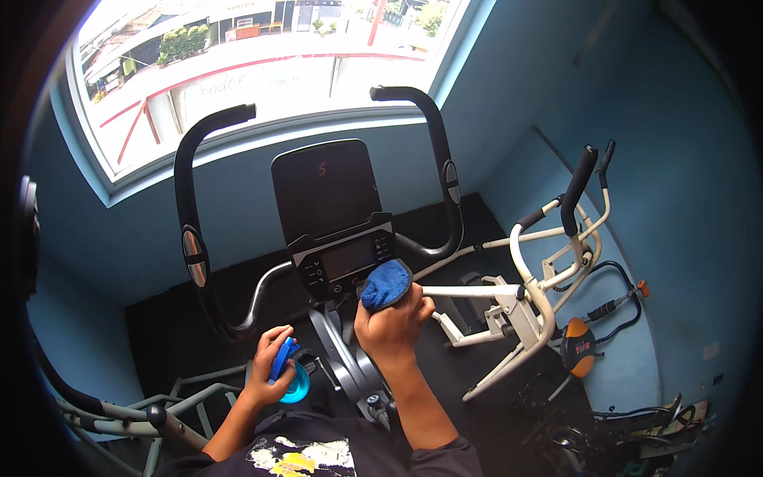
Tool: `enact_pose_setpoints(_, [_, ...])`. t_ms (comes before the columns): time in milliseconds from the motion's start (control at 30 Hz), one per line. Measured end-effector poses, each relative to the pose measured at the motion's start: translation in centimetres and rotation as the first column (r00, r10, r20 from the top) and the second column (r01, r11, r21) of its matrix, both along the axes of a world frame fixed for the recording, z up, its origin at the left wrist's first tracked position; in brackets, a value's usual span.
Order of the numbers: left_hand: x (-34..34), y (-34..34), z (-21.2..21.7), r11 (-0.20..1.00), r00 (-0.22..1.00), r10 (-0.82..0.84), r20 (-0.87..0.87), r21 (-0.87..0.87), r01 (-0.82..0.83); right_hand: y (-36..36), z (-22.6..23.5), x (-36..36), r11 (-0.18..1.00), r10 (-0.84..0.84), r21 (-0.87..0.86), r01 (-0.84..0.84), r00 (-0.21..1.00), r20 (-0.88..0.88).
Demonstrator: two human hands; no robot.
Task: The person cleans gym equipment by wiping down the frame, handles, and foot pedals of a glider machine with a cloth, then sprays and wipes down the seat, handlebars, console, and base of a stationary exercise bike using the cloth.
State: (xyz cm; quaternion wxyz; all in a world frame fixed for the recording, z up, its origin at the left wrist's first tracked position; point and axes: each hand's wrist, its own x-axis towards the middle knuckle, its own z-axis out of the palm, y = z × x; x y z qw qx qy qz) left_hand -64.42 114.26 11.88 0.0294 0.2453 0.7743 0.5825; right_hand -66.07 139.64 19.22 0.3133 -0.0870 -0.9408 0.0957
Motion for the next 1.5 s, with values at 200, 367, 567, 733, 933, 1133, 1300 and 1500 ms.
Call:
enact_pose_setpoints(200, [0.3, 0.4, -0.2, 0.998, 0.997, 0.003, 0.082, 0.057, -0.008, 2.3, -4.0, 0.9, 0.949, 0.065, -0.295, -0.11, 0.985, -0.159])
enact_pose_setpoints(367, [0.6, 0.5, -0.4, 0.996, 0.996, -0.006, 0.092, 0.09, -0.002, 3.1, -4.7, -4.1, 0.888, 0.239, -0.316, -0.334, 0.922, -0.303])
enact_pose_setpoints(567, [0.7, -0.2, -1.0, 0.999, 0.997, -0.018, 0.08, 0.051, 0.014, 2.2, 1.6, -8.8, 0.877, 0.439, -0.09, -0.472, 0.863, -0.249])
enact_pose_setpoints(733, [0.3, 0.2, 0.0, 0.999, 1.0, -0.023, -0.018, -0.026, 0.023, -5.2, 1.9, -6.5, 0.787, 0.616, 0.014, -0.617, 0.784, -0.078])
enact_pose_setpoints(933, [0.3, 0.1, -0.2, 1.0, 1.0, 0.001, -0.028, -0.005, -0.002, -3.9, -4.6, -2.7, 0.772, 0.619, 0.17, -0.612, 0.785, 0.014])
enact_pose_setpoints(1133, [1.2, -0.9, -0.1, 0.999, 0.998, 0.033, -0.049, -0.002, -0.033, -0.3, -4.0, -2.3, 0.827, 0.537, -0.091, -0.554, 0.828, -0.161])
enact_pose_setpoints(1300, [2.1, -1.7, -0.6, 0.994, 0.994, 0.103, 0.024, 0.026, -0.103, -2.5, -2.8, -4.1, 0.872, 0.479, -0.042, -0.487, 0.869, -0.122])
enact_pose_setpoints(1500, [2.4, -1.8, -0.5, 0.993, 0.993, 0.115, 0.034, 0.026, -0.116, -2.7, -4.1, -3.0, 0.87, 0.493, 0.038, -0.492, 0.862, -0.122])
